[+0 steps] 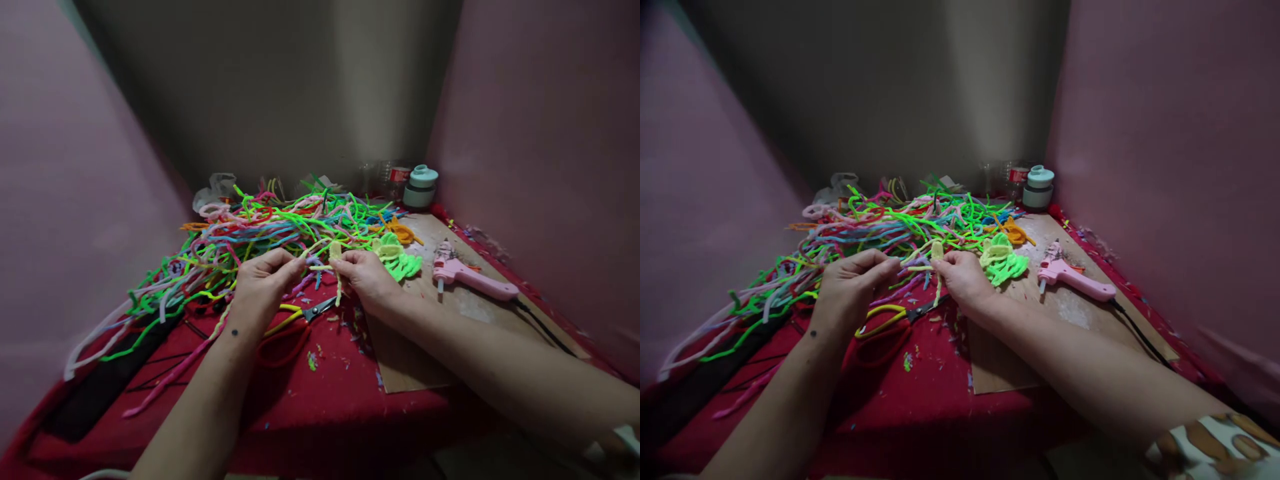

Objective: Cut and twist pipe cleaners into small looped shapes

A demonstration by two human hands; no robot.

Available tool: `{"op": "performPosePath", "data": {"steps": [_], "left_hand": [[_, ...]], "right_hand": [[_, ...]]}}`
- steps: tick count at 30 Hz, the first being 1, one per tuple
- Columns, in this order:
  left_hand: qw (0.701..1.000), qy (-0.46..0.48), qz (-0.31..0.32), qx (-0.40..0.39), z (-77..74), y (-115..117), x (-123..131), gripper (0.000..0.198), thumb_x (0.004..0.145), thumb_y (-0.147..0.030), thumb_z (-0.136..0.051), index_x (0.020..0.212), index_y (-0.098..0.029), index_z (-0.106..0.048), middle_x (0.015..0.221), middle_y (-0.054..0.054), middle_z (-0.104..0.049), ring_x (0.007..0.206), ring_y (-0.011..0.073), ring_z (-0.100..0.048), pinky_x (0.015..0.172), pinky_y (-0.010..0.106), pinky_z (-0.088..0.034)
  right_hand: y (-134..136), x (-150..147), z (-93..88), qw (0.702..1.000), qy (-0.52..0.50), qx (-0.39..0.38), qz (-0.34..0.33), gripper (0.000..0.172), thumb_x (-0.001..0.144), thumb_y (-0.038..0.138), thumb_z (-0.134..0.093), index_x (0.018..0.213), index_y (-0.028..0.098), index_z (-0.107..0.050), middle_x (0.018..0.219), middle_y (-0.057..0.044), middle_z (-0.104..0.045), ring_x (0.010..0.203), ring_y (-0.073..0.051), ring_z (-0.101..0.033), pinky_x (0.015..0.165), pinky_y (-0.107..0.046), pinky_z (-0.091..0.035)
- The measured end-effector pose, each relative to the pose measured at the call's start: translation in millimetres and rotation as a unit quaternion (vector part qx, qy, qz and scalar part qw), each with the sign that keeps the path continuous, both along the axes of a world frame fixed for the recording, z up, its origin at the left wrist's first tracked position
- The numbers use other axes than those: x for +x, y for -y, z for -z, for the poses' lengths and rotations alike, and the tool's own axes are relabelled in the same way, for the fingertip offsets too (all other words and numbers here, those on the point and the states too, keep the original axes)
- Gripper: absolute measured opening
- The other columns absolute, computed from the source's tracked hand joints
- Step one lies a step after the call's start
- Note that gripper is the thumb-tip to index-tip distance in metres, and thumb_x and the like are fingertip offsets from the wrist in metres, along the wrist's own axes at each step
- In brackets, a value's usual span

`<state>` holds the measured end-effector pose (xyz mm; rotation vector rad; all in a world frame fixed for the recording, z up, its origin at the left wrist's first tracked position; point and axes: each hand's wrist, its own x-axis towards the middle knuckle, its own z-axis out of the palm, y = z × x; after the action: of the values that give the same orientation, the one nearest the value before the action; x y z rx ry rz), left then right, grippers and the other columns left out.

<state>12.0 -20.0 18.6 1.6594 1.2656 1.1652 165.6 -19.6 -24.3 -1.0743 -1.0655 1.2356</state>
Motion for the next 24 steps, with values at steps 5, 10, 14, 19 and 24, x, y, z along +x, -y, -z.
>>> {"op": "performPosePath", "data": {"steps": [5,10,14,19,24], "left_hand": [[0.997,-0.028,0.062,-0.019,2.4,-2,4,0.022,0.067,-0.035,-0.066,0.077,-0.015,-0.064,0.053,-0.005,-0.051,0.045,0.0063,-0.04,0.044,0.019,-0.03],[0.976,-0.143,0.007,0.166,12.3,8,10,0.019,0.074,-0.03,-0.059,0.062,-0.016,-0.065,0.053,-0.002,-0.053,0.05,0.0081,-0.044,0.052,0.02,-0.035],[0.972,-0.081,-0.051,0.216,12.0,9,9,0.02,0.074,-0.03,-0.061,0.059,-0.016,-0.062,0.052,-0.003,-0.052,0.05,0.0078,-0.044,0.052,0.02,-0.036],[0.981,0.186,-0.049,0.012,10.6,-7,3,0.025,0.072,-0.04,-0.062,0.067,-0.015,-0.059,0.05,-0.005,-0.045,0.039,0.0043,-0.035,0.039,0.018,-0.024],[0.971,0.108,0.14,-0.163,16.4,-9,8,0.025,0.065,-0.033,-0.071,0.073,-0.012,-0.062,0.055,-0.004,-0.049,0.04,0.0016,-0.033,0.038,0.016,-0.022]], "right_hand": [[5,-3,-3.3,0.999,-0.023,0.02,-0.02,0.028,0.071,0.032,-0.061,0.052,0.017,-0.046,0.043,0.006,-0.04,0.039,-0.006,-0.031,0.042,-0.024,-0.022],[8,-9,-0.9,0.998,-0.012,0.05,-0.031,0.03,0.073,0.035,-0.061,0.054,0.017,-0.047,0.045,0.006,-0.04,0.041,-0.006,-0.032,0.043,-0.024,-0.023],[5,-13,-1.1,0.996,-0.067,0.042,-0.029,0.031,0.071,0.034,-0.063,0.053,0.018,-0.042,0.045,0.007,-0.037,0.041,-0.005,-0.029,0.043,-0.023,-0.021],[1,-11,-6.1,0.987,-0.161,0.015,-0.011,0.022,0.069,0.027,-0.064,0.059,0.017,-0.048,0.048,0.007,-0.04,0.041,-0.005,-0.031,0.043,-0.023,-0.021],[3,-7,-7.8,0.988,-0.136,0.063,-0.024,0.022,0.069,0.028,-0.065,0.058,0.016,-0.049,0.048,0.005,-0.043,0.043,-0.006,-0.034,0.046,-0.025,-0.024]]}}
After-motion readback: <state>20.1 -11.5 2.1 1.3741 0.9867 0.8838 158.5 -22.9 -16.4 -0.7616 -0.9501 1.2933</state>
